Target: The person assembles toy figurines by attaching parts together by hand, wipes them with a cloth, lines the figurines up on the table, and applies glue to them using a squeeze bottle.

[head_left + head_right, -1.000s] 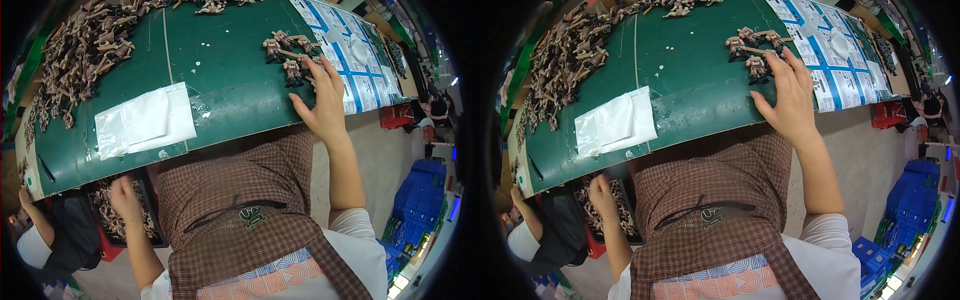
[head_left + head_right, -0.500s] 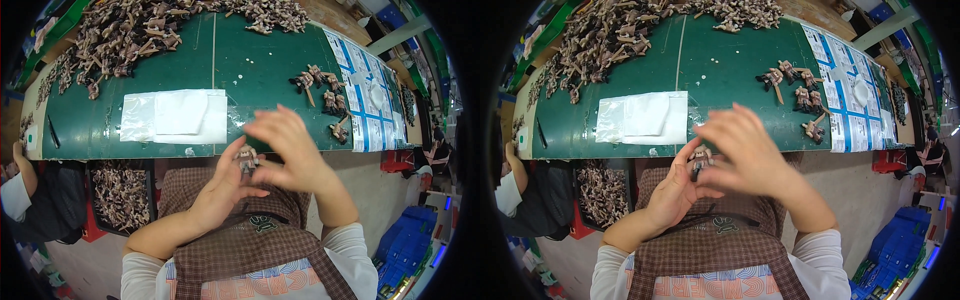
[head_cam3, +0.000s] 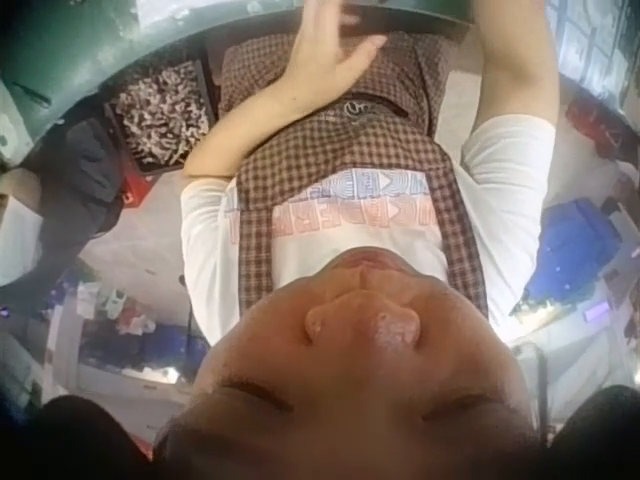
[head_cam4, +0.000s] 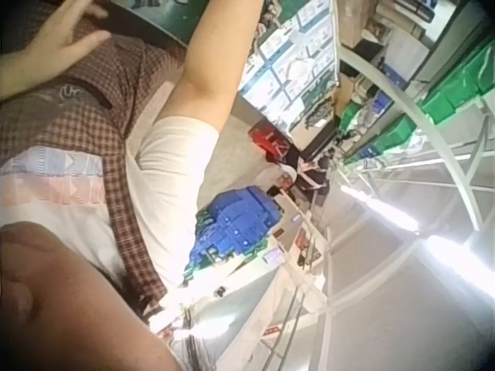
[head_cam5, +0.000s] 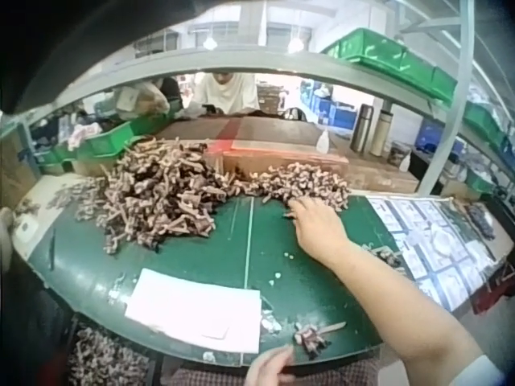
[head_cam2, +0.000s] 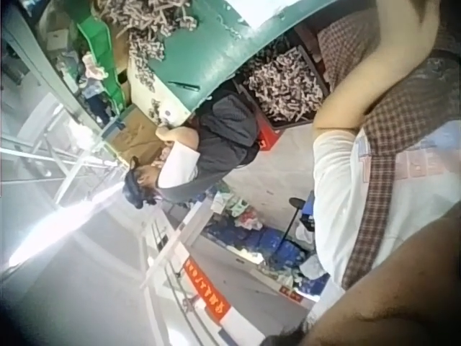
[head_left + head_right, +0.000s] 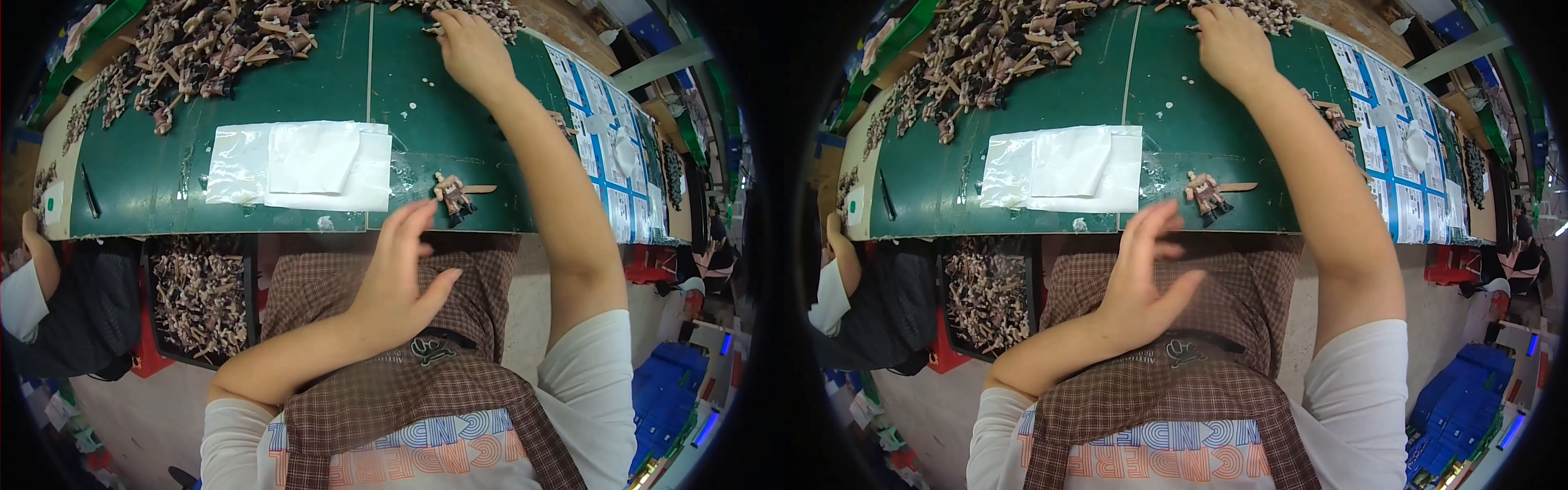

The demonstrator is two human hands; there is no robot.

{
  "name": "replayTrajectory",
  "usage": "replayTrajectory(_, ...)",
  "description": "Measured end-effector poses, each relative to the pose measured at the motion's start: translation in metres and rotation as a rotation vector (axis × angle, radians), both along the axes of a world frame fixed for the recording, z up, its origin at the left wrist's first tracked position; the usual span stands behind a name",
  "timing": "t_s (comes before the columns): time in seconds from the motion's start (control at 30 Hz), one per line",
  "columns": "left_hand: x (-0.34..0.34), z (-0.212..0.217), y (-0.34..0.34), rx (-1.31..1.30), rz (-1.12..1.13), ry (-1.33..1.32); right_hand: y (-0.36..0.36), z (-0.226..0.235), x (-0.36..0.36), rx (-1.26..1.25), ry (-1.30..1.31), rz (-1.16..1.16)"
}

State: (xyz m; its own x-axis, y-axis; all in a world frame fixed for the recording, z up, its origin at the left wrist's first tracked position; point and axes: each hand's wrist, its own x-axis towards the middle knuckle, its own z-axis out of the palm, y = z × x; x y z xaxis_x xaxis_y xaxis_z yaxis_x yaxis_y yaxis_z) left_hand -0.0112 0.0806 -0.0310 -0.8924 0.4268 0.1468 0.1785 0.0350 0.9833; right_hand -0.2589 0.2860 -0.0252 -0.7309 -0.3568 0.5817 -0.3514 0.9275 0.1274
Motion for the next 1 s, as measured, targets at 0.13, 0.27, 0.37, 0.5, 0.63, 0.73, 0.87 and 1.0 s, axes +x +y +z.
replayTrajectory(0.13, -0.024, 0.017, 0.025, -0.612, 0.163, 0.419, 0.002, -0.007, -0.005, 0.090, -0.257, 0.048)
replayTrajectory(0.27, -0.032, -0.004, 0.048, -0.647, 0.119, 0.419, -0.003, 0.000, 0.027, 0.141, -0.368, 0.007)
replayTrajectory(0.37, -0.018, -0.019, 0.054, -0.617, 0.306, 0.654, -0.011, 0.006, 0.046, 0.077, -0.330, 0.064)
replayTrajectory(0.5, -0.011, -0.012, 0.042, -0.199, 0.024, 0.544, 0.023, -0.014, 0.054, -0.999, -0.668, 0.269)
replayTrajectory(0.63, 0.001, -0.001, -0.012, -0.051, -0.188, 0.250, -0.011, 0.004, 0.112, -0.742, -0.563, 0.129)
replayTrajectory(0.73, 0.014, 0.006, -0.048, -0.125, -0.180, 0.151, -0.013, 0.011, 0.135, -0.437, -0.406, 0.156)
replayTrajectory(0.87, 0.023, -0.010, -0.074, 0.047, -0.209, -0.162, -0.008, 0.014, 0.155, -0.138, -0.212, 0.146)
replayTrajectory(1.0, 0.026, -0.014, -0.081, 0.177, -0.162, -0.248, -0.013, 0.023, 0.156, 0.129, -0.158, 0.054)
